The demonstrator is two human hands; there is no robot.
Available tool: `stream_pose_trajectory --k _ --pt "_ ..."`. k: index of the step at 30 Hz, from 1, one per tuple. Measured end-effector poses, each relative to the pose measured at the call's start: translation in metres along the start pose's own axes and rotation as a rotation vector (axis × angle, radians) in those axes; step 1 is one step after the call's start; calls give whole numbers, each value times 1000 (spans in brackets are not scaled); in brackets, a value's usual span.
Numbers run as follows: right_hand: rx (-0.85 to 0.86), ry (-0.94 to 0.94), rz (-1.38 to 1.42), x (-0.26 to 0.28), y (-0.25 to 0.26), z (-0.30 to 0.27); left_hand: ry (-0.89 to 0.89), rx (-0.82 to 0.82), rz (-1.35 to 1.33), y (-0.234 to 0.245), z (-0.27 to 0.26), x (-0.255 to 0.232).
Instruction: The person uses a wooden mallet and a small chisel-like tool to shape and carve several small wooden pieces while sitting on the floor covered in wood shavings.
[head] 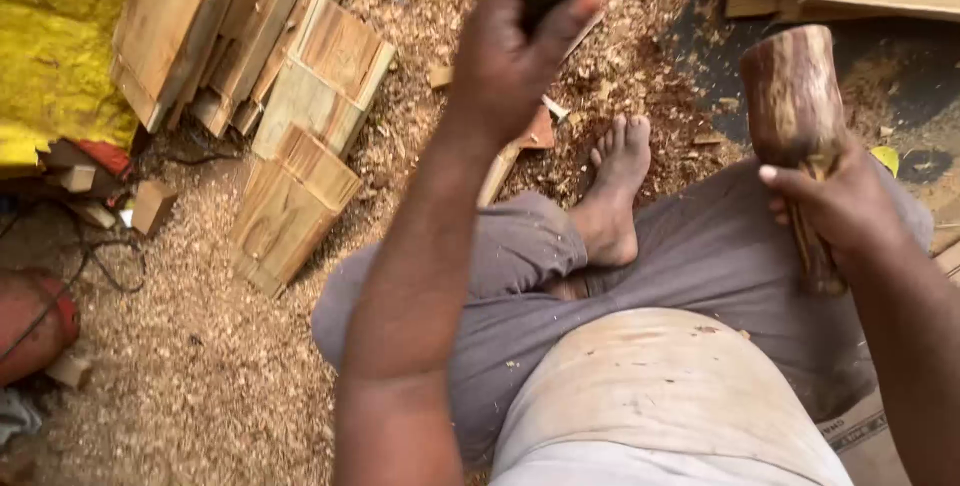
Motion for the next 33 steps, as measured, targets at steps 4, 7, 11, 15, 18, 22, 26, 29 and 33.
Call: stream_pose_trajectory --k 4,7,11,15,18,22,26,29,33 --pt "40 -1 -10 3 -5 6 351 -110 289 51 -47 37" --pt "64 12 38 -3 -2 14 314 -243 478 54 -55 63" --pt "48 31 23 -10 1 14 430 -108 154 6 -37 93" --pt "25 64 55 -10 3 9 278 -22 66 -32 -19 99" --pt "32 146 71 -5 2 0 280 17 59 -40 -19 117" --pt "67 265 56 11 -8 -21 306 4 40 -37 -21 134" --pt "126 353 72 46 -37 -43 253 -22 10 -37 -17 141" --pt "135 431 5 93 -58 -60 232 -27 -1 -40 -17 146" --pt "319 582 24 138 -90 -73 234 -2 -37 -39 -22 145"
Point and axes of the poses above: each hand's wrist, its own z-axis towards the middle knuckle, its own y-axis out of the back of the hand, x = y × z, the point moved 7 cm from there along z, towards the middle knuckle, and after that the axes turned 13 degrees about z, right-handed, at the moved point
